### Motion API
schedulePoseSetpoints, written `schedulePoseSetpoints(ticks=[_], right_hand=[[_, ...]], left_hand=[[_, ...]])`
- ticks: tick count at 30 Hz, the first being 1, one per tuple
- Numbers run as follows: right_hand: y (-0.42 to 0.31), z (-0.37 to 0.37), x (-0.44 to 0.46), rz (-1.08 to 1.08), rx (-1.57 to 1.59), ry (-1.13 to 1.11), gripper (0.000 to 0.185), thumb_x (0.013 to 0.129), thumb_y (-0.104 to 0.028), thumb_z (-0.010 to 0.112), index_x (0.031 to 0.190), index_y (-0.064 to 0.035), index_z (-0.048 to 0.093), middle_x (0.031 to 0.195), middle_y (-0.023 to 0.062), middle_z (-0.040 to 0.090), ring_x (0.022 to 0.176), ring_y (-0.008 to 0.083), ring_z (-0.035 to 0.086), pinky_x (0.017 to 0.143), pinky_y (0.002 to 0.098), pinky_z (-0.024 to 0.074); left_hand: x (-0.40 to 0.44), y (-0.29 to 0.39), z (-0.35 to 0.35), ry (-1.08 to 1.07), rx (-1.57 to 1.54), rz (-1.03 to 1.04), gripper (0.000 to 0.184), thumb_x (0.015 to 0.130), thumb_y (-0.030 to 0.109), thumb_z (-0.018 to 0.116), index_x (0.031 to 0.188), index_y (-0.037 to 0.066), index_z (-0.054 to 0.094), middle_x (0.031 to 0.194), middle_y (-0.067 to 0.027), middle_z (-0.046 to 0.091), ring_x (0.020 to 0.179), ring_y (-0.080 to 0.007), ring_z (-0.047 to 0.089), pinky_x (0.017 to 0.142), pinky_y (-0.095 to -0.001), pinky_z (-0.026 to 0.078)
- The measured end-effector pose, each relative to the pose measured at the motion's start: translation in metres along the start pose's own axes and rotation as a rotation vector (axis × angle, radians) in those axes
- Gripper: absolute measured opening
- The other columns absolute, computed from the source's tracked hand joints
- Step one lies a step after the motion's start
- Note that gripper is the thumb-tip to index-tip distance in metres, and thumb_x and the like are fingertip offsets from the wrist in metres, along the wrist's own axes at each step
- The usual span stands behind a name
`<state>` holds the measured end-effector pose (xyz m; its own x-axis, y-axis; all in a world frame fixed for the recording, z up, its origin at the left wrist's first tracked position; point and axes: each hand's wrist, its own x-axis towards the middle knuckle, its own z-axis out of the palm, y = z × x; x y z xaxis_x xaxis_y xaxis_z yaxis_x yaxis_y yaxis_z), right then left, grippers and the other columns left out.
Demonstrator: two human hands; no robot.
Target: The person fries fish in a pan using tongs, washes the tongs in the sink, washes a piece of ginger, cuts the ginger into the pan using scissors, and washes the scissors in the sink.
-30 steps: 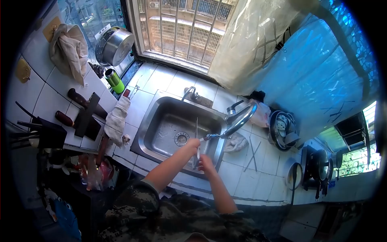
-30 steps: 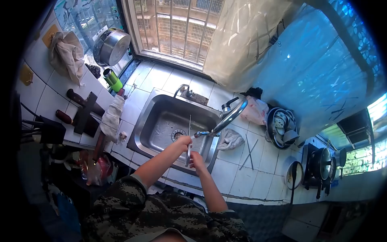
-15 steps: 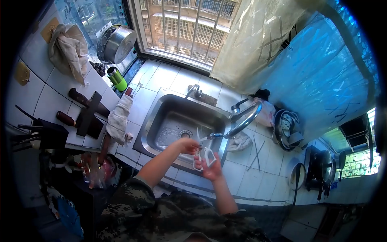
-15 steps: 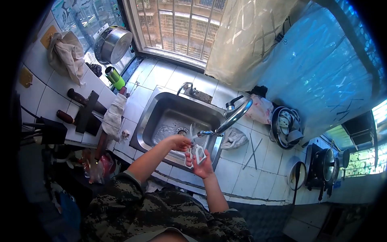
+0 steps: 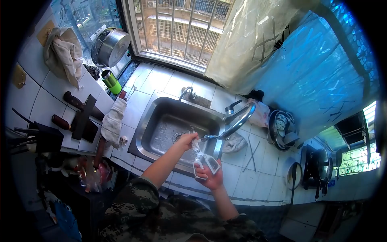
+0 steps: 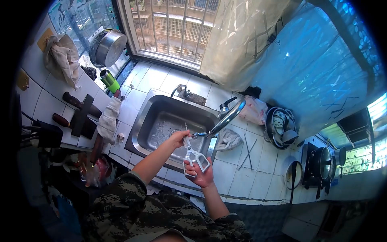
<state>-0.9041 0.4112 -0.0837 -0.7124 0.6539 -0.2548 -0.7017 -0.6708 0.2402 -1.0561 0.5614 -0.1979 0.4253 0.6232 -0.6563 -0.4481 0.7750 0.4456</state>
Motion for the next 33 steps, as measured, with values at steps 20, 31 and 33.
schedulePoseSetpoints(ticks=[20,31,33], right_hand=[[-0.128,0.017,0.082,-0.582,-2.578,0.521,0.039,0.072,-0.036,0.066,0.083,0.0003,0.062,0.084,0.0208,0.056,0.081,0.0336,0.054,0.074,0.0398,0.0446],[-0.265,0.066,0.172,0.382,-3.683,1.335,0.035,0.088,-0.027,0.039,0.110,-0.0151,0.063,0.120,0.0127,0.054,0.121,0.0298,0.037,0.104,0.0526,0.0132],[-0.238,0.087,0.162,0.308,-3.314,1.467,0.034,0.086,-0.028,0.041,0.109,-0.0167,0.063,0.124,0.0098,0.052,0.122,0.0293,0.035,0.102,0.0532,0.0161]], left_hand=[[-0.015,-0.016,-0.009,0.156,-0.133,-0.068,0.028,0.091,0.012,0.040,0.106,-0.011,0.045,0.100,-0.0227,0.057,0.087,-0.0326,0.061,0.080,-0.0404,0.052],[-0.069,-0.011,-0.036,0.071,-0.225,-0.195,0.026,0.090,0.008,0.047,0.110,-0.008,0.048,0.105,-0.0197,0.058,0.093,-0.0271,0.062,0.082,-0.0382,0.052],[-0.079,-0.010,-0.042,-0.028,-0.249,-0.213,0.025,0.088,0.008,0.049,0.108,-0.007,0.050,0.106,-0.0187,0.058,0.093,-0.0263,0.062,0.082,-0.0380,0.052]])
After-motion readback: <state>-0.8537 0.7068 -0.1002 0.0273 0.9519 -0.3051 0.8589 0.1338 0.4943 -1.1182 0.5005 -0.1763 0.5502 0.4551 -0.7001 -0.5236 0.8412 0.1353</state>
